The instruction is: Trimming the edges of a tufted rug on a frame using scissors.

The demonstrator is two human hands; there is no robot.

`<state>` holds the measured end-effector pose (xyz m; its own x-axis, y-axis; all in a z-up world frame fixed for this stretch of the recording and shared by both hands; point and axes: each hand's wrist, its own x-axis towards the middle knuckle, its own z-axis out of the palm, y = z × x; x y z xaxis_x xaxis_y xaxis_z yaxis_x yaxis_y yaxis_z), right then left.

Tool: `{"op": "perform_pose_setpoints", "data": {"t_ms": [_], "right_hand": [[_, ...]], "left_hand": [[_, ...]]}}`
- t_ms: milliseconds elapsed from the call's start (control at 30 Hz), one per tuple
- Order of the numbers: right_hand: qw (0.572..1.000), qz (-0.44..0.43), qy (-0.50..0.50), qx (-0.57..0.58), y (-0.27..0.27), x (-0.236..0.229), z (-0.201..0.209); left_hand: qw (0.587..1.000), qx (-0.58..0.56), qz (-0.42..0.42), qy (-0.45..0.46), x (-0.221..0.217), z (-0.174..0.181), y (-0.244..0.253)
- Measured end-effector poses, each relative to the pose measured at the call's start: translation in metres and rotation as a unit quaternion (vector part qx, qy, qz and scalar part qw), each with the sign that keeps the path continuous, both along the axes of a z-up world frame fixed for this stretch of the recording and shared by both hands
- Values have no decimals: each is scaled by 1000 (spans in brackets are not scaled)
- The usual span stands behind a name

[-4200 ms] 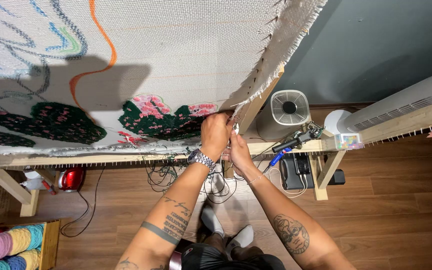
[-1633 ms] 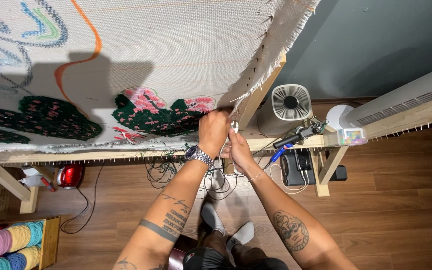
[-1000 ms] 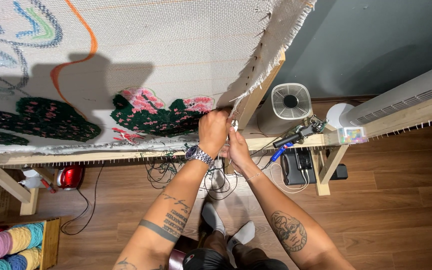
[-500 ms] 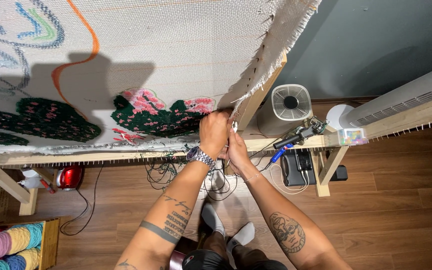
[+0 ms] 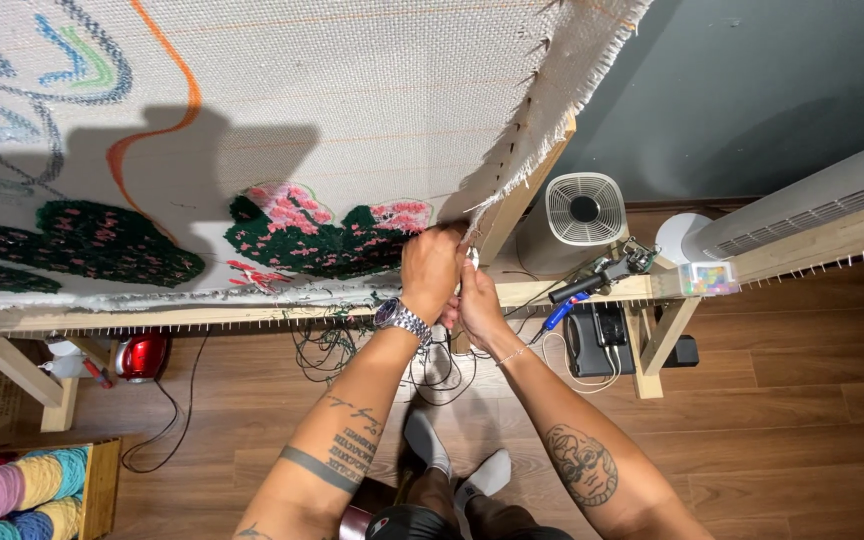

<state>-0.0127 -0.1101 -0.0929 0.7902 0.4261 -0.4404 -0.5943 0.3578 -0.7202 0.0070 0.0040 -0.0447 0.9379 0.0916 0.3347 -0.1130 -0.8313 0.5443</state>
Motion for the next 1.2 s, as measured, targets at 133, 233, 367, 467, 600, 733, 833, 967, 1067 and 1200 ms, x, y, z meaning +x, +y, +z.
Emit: {"op": "perform_pose_setpoints", "data": {"t_ms": [133, 233, 367, 467, 600, 733, 833, 967, 1067, 1200], "right_hand": [[999, 22, 23, -44, -13, 7, -5], [998, 61, -10, -32, -22, 13, -10], [994, 98, -3, -54, -31, 19, -7], [992, 117, 10, -54, -36, 23, -9], [988, 146, -1, -58, -42, 27, -11], [987, 148, 10, -64, -43, 29, -19], [988, 150, -16, -41, -45, 30, -30], [988, 132, -29, -71, -42, 25, -18], [990, 119, -57, -49, -44, 26, -31], [990, 105, -78, -62, -43, 24, -38]], "left_hand": [[999, -12, -15, 49, -1, 7, 1], [998, -25, -9, 55, -2, 8, 0], [999, -21, 4, -25, -3, 10, -4], [999, -26, 14, -38, -4, 8, -5], [998, -27, 13, -50, -6, 7, -6], [997, -34, 10, -75, -11, 9, -7], [997, -38, 28, -59, -14, 6, -9], [991, -118, 57, -13, -19, 1, -15], [986, -149, 69, 20, -15, -6, -16], [991, -122, 54, -24, -12, -14, -9]]}}
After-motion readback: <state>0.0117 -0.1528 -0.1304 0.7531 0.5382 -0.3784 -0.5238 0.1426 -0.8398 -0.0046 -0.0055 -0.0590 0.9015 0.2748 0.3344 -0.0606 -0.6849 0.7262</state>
